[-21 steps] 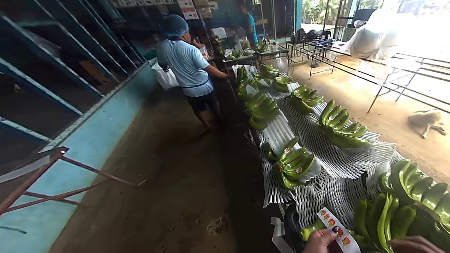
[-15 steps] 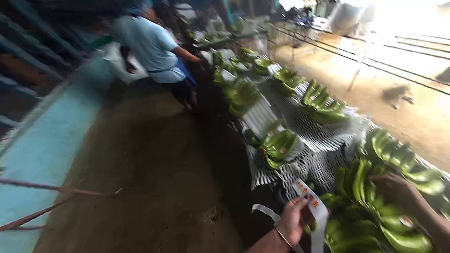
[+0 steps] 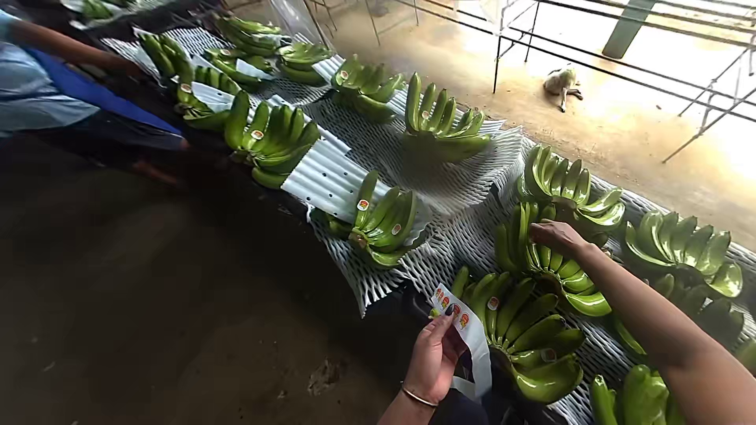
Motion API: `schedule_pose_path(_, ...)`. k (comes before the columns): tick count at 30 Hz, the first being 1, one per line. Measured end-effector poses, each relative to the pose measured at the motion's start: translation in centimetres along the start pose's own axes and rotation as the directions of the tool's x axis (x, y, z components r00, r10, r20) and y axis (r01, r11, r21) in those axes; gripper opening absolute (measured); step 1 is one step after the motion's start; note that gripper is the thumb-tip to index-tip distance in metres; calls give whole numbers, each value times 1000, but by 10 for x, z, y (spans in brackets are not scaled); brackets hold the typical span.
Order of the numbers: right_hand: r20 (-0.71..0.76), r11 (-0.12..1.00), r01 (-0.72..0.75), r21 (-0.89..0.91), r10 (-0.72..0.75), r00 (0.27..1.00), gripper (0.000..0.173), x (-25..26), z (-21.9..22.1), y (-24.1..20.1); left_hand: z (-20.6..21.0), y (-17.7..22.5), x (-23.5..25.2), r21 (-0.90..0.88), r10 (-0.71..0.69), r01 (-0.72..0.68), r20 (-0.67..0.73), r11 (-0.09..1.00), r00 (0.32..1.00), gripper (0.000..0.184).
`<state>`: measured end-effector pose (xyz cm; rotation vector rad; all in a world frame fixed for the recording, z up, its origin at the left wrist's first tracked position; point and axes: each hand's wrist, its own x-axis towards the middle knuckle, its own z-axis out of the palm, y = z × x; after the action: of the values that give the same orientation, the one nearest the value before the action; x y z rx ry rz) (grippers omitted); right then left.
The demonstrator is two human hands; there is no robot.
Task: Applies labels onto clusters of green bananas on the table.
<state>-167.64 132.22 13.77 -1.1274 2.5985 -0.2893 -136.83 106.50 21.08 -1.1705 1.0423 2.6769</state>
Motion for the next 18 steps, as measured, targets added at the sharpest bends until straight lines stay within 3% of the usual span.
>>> schedule_pose_path(2,-101,997,-74,-21,72,992,21,1,-1,-3,3,0,0,8,8,-8,6,1000,1000,28)
schedule_pose_path(5,-317,983,-147,108,174,932,30,-14,-14,-20,9,-2,-1,46,54,-55,24,997,998,26)
schedule_pose_path(8,-496,926,78,368,125,859,16,-45,-41,-77,23,-3,0,122,115,-123,70,985,991,24)
schedule_pose_path(11,-510,741,437,510,-149,847,19,-79,-55,-139,41,-2,0,138,110,-131,147,982,983,25)
schedule_pose_path(13,-425,708,460,536,-245,872,26,-98,-56,-163,52,-4,0,124,96,-125,216,984,972,26)
schedule_pose_path(15,-410,724,444,528,-240,880,31,-110,-51,-170,61,-8,-2,105,51,-82,271,991,961,29)
schedule_pose_path(18,-458,739,443,508,-203,865,18,-124,-46,-166,71,-13,-6,43,-90,81,328,996,940,35)
